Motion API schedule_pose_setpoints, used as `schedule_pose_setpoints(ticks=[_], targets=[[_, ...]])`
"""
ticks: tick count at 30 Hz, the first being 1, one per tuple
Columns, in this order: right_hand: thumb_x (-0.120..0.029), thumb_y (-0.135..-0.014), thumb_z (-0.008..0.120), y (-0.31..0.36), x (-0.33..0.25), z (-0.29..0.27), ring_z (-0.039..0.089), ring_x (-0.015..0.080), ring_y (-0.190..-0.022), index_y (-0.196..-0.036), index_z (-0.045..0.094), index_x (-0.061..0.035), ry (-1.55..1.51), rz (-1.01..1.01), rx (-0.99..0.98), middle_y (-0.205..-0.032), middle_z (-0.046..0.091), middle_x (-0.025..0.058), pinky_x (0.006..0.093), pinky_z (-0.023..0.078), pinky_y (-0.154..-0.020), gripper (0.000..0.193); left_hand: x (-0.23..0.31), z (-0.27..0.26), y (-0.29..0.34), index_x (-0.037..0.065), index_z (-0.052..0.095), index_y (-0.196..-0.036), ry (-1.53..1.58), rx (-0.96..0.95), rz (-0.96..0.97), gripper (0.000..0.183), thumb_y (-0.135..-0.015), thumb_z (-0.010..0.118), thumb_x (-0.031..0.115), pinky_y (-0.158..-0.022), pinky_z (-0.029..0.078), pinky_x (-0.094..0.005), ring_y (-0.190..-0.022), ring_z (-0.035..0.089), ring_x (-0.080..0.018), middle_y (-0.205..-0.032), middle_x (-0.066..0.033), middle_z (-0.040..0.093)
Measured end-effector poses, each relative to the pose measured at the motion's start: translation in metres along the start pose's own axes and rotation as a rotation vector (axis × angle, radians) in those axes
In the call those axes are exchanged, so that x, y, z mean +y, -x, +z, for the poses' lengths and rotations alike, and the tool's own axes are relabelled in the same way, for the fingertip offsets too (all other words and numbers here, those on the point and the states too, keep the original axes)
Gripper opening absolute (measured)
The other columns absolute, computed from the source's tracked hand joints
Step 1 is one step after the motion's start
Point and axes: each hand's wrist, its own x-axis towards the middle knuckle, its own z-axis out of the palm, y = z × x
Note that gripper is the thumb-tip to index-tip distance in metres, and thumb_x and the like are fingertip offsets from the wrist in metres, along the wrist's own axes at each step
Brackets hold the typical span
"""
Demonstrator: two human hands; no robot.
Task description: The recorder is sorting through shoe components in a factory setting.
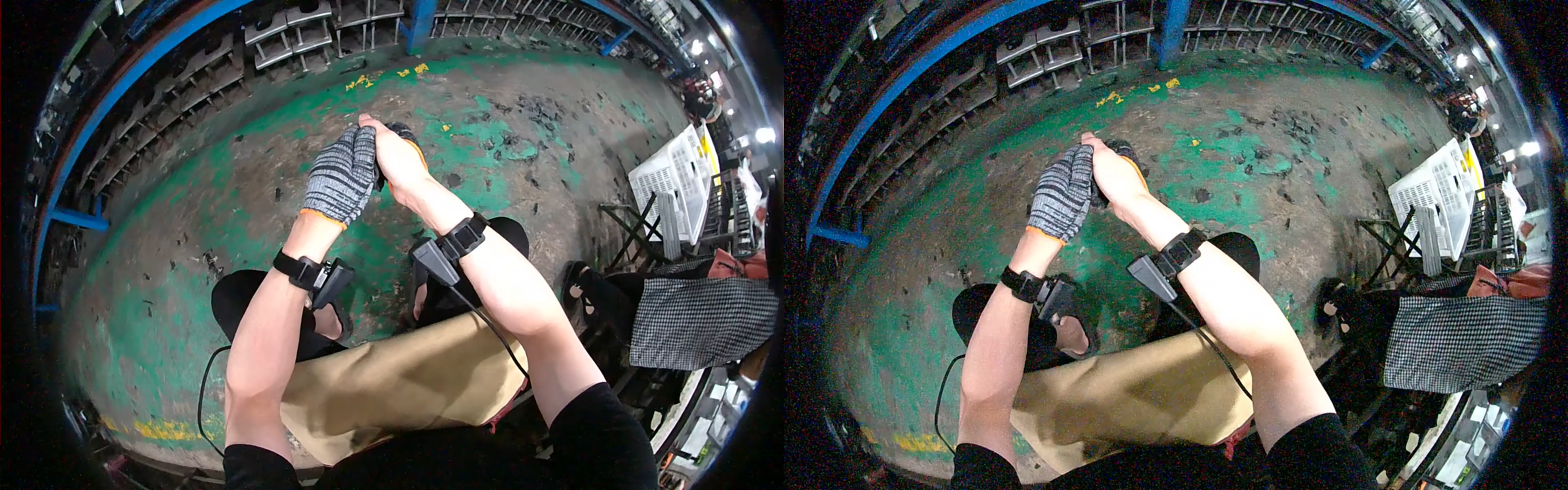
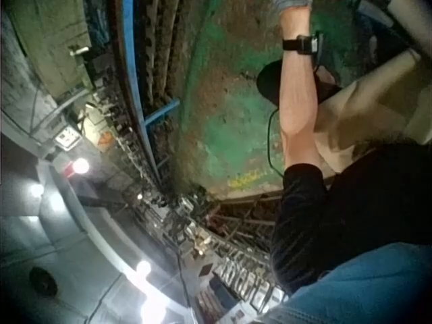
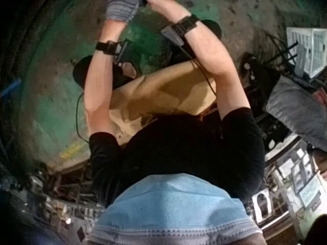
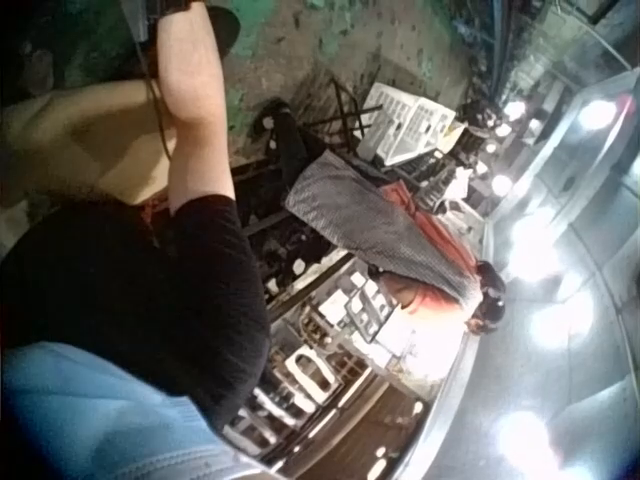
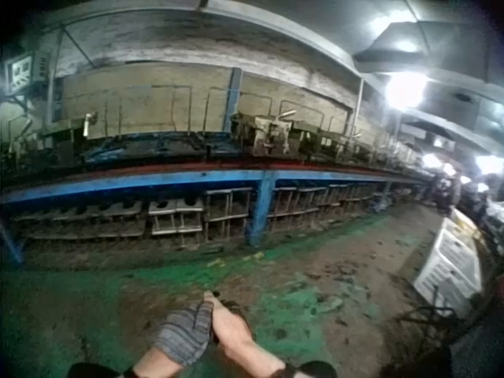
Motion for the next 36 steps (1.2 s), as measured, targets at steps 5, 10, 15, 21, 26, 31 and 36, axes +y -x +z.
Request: schedule_pose_setpoints(ticks=[5,10,15,21,26,31,36], targets=[[-0.032,-0.098,0.051,0.002,0.005,0.001,0.052,0.0120,-0.096,-0.100,0.064,-0.0070,-0.033,-0.123,0.044,-0.096,0.062,-0.0003,0.0299,0.038,-0.092,0.028,0.002,0.002,-0.001,-0.002,0.055,-0.108,0.001,-0.033,0.026,0.039,-0.103,0.031,0.029,-0.075,0.049,-0.0498,-0.085,0.061,-0.0432,-0.097,-0.0258,0.063],[-0.033,-0.100,0.048,-0.001,0.003,0.002,0.052,0.0122,-0.097,-0.106,0.062,-0.0062,-0.041,-0.071,0.010,-0.100,0.061,0.0004,0.0283,0.037,-0.093,0.030,-0.007,0.002,0.000,-0.003,0.052,-0.115,-0.092,-0.045,0.094,0.038,-0.102,0.032,0.026,-0.078,0.051,-0.0479,-0.088,0.062,-0.0425,-0.104,-0.0263,0.062],[-0.032,-0.101,0.047,-0.005,0.006,0.000,0.052,0.0123,-0.097,-0.108,0.062,-0.0048,-0.039,-0.080,0.025,-0.101,0.061,0.0008,0.0277,0.038,-0.093,0.031,-0.002,0.004,-0.002,-0.004,0.053,-0.115,0.092,-0.020,-0.024,0.031,-0.102,0.035,0.017,-0.077,0.051,-0.0465,-0.088,0.061,-0.0415,-0.101,-0.0267,0.062],[-0.033,-0.101,0.047,-0.006,0.006,0.002,0.055,0.0125,-0.092,-0.105,0.063,-0.0064,-0.034,-0.052,0.067,-0.096,0.063,0.0006,0.0283,0.041,-0.087,0.031,-0.003,0.000,0.001,-0.004,0.055,-0.110,-0.222,0.001,0.168,0.023,-0.092,0.047,0.009,-0.068,0.053,-0.0449,-0.083,0.065,-0.0365,-0.098,-0.0224,0.064],[-0.032,-0.100,0.051,-0.012,0.009,-0.008,0.056,0.0118,-0.088,-0.100,0.063,-0.0068,-0.048,-0.058,0.075,-0.092,0.064,-0.0006,0.0281,0.041,-0.086,0.028,0.007,-0.008,-0.005,-0.002,0.058,-0.105,-0.167,-0.061,0.033,0.029,-0.096,0.040,0.018,-0.074,0.053,-0.0447,-0.085,0.065,-0.0366,-0.097,-0.0216,0.065],[-0.032,-0.099,0.051,-0.004,0.002,-0.001,0.058,0.0135,-0.103,-0.119,0.062,-0.0034,-0.082,-0.043,0.051,-0.111,0.067,0.0018,0.0279,0.039,-0.096,0.036,0.013,-0.023,-0.009,-0.001,0.059,-0.102,-0.294,-0.087,0.085,0.028,-0.095,0.041,0.019,-0.077,0.053,-0.0438,-0.086,0.065,-0.0356,-0.096,-0.0208,0.066],[-0.031,-0.103,0.039,0.010,-0.011,0.013,0.041,0.0189,-0.135,-0.144,0.041,-0.0010,0.143,-0.023,0.147,-0.145,0.047,0.0091,0.0293,0.027,-0.112,0.051,0.017,-0.033,-0.009,0.003,0.061,-0.103,-0.462,-0.073,0.088,0.026,-0.088,0.051,0.020,-0.076,0.052,-0.0398,-0.087,0.066,-0.0273,-0.092,-0.0130,0.067]])
